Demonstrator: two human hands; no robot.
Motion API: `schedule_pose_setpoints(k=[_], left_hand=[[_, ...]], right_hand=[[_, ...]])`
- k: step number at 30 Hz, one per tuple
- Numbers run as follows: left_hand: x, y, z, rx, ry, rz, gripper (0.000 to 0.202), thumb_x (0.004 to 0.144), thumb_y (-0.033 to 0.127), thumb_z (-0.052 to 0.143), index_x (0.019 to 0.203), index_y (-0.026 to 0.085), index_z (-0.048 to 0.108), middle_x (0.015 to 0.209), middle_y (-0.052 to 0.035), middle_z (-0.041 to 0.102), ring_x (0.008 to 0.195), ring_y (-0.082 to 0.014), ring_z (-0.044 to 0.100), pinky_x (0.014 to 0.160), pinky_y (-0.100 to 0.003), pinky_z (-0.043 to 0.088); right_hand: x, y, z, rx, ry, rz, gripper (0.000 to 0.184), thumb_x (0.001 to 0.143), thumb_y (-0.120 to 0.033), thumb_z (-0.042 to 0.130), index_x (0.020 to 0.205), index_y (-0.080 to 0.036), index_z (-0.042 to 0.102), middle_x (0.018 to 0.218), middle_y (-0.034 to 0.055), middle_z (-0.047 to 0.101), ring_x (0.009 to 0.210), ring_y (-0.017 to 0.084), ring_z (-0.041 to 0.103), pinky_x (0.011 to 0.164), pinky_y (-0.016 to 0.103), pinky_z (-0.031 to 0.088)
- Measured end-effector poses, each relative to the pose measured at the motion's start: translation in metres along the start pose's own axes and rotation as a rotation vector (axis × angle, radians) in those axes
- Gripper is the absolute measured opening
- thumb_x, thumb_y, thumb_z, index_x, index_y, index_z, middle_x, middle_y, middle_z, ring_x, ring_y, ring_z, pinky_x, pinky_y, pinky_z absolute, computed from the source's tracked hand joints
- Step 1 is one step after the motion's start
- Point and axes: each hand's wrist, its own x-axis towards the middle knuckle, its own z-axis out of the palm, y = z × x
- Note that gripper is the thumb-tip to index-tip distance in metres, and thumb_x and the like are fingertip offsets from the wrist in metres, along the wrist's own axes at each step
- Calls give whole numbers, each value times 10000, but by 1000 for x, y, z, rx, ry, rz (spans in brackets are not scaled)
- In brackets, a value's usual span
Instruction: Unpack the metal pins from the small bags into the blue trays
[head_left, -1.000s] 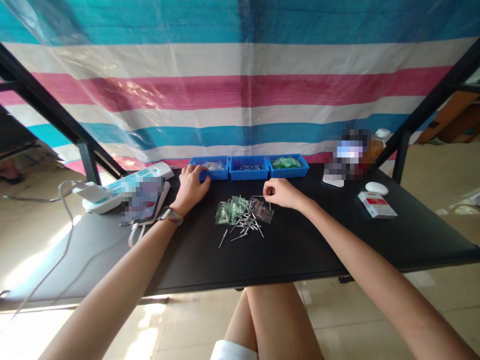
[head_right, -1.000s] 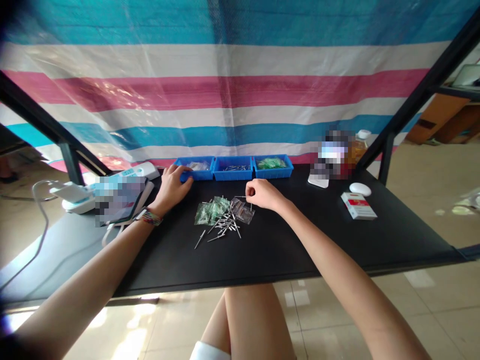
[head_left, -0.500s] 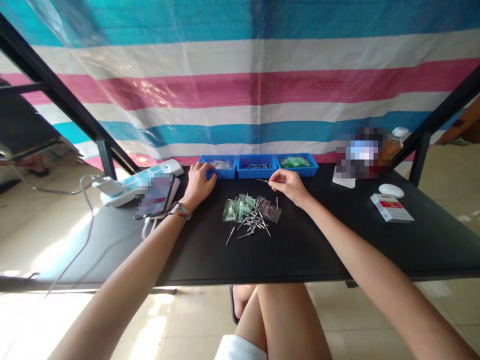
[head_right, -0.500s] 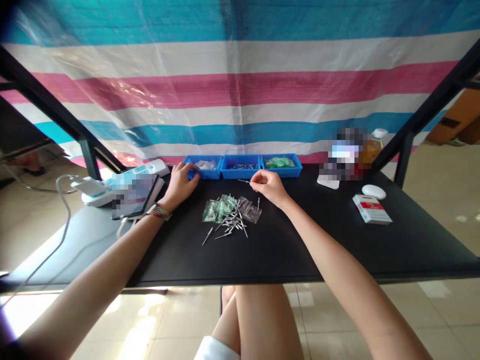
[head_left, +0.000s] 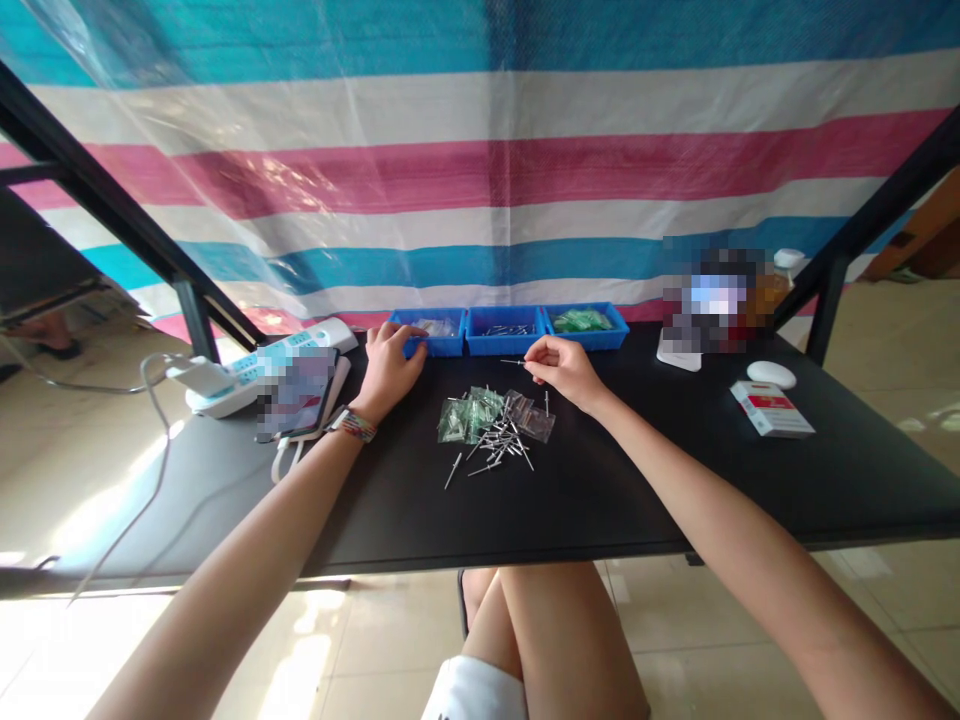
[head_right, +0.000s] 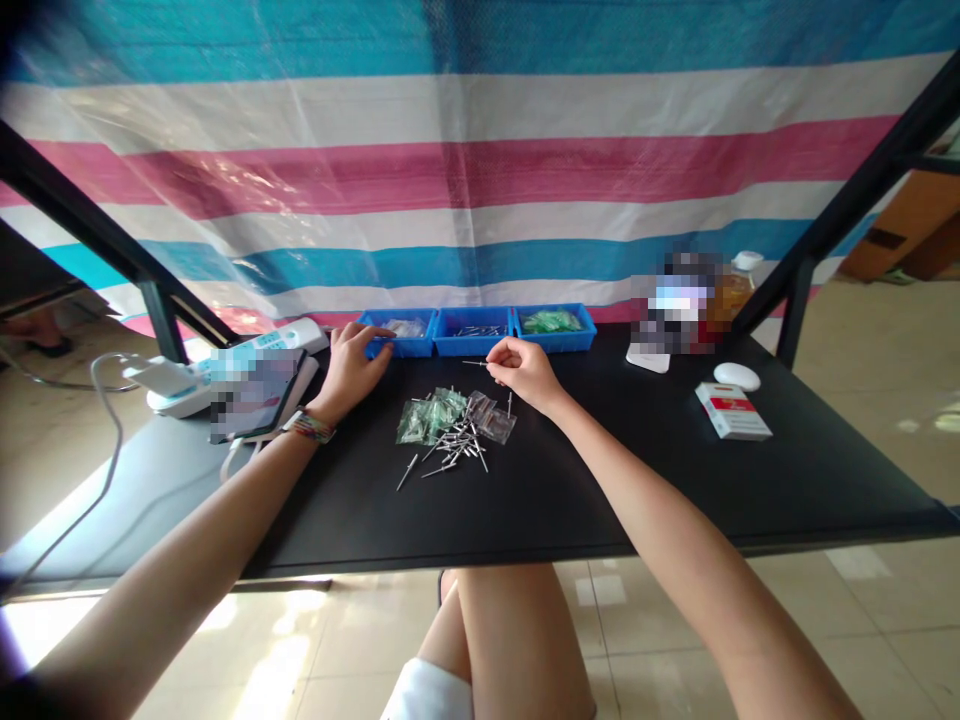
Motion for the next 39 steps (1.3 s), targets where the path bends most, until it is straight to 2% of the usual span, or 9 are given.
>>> schedule_pose_setpoints(k=[5, 6, 9, 12, 15, 19, 27, 32, 39], left_hand=[[-8, 24, -15, -7, 67, 23, 363, 918, 322, 591, 1253, 259, 714, 1320, -142, 600, 1324, -427, 455, 1141, -613, 344], [-10, 30, -18, -45, 69, 73, 356, 926, 317, 591, 1258, 256, 705, 1326, -134, 606, 1321, -410, 470, 1157, -602, 340], [-16, 49, -23, -191, -26, 311, 309, 971, 331, 596, 1260, 266, 684, 1267, -88, 663, 1264, -329, 556, 1170, -538, 378], [-23, 64, -21, -296, -107, 508, 277, 960, 345, 680, 1222, 256, 695, 1182, -80, 697, 1191, -292, 606, 1089, -484, 472], [-28, 72, -16, -356, -118, 617, 154, 977, 289, 685, 1122, 247, 714, 1069, -68, 723, 1102, -259, 630, 1004, -444, 522], [-29, 75, -15, -361, -96, 622, 73, 1004, 263, 653, 1048, 231, 701, 1009, -67, 718, 1044, -244, 631, 952, -423, 530], [-28, 77, -18, -362, -134, 548, 128, 1055, 296, 573, 983, 202, 621, 946, -55, 670, 931, -216, 601, 874, -375, 497], [-30, 78, -19, -361, -148, 552, 133, 1054, 303, 568, 974, 204, 607, 932, -51, 660, 922, -219, 585, 866, -372, 487], [-31, 80, -25, -334, -125, 572, 68, 1031, 251, 570, 1033, 207, 622, 947, -57, 661, 931, -229, 586, 875, -387, 489]], right_hand=[[-2, -5, 1, 42, 12, 8, 234, 723, -339, 758, 862, -202, 629, 736, -4, 656, 584, 131, 610, 533, 257, 512], [-3, -6, 2, 50, 0, 7, 234, 733, -338, 753, 875, -202, 625, 732, -5, 658, 581, 131, 611, 530, 254, 508], [-5, -9, 8, 64, -65, -1, 242, 765, -340, 752, 911, -203, 616, 721, -15, 660, 554, 120, 601, 535, 251, 506], [-9, -11, 18, 93, -143, -9, 270, 803, -368, 759, 955, -203, 609, 740, -19, 669, 535, 111, 597, 537, 249, 505], [-13, -11, 25, 129, -180, -11, 296, 831, -409, 763, 975, -199, 611, 765, -13, 680, 537, 110, 604, 527, 242, 493], [-17, -13, 29, 152, -189, -4, 318, 836, -444, 778, 956, -199, 616, 770, -6, 694, 535, 114, 611, 514, 238, 486], [-21, -18, 34, 138, -167, 14, 385, 736, -456, 880, 877, -198, 632, 749, -16, 661, 601, 140, 641, 581, 274, 552], [-21, -15, 34, 88, -163, -20, 388, 824, -540, 799, 882, -191, 640, 786, 6, 680, 584, 131, 627, 555, 263, 515], [-21, -15, 34, 55, -152, -23, 466, 856, -644, 742, 864, -192, 627, 774, 15, 698, 552, 126, 610, 546, 264, 501]])
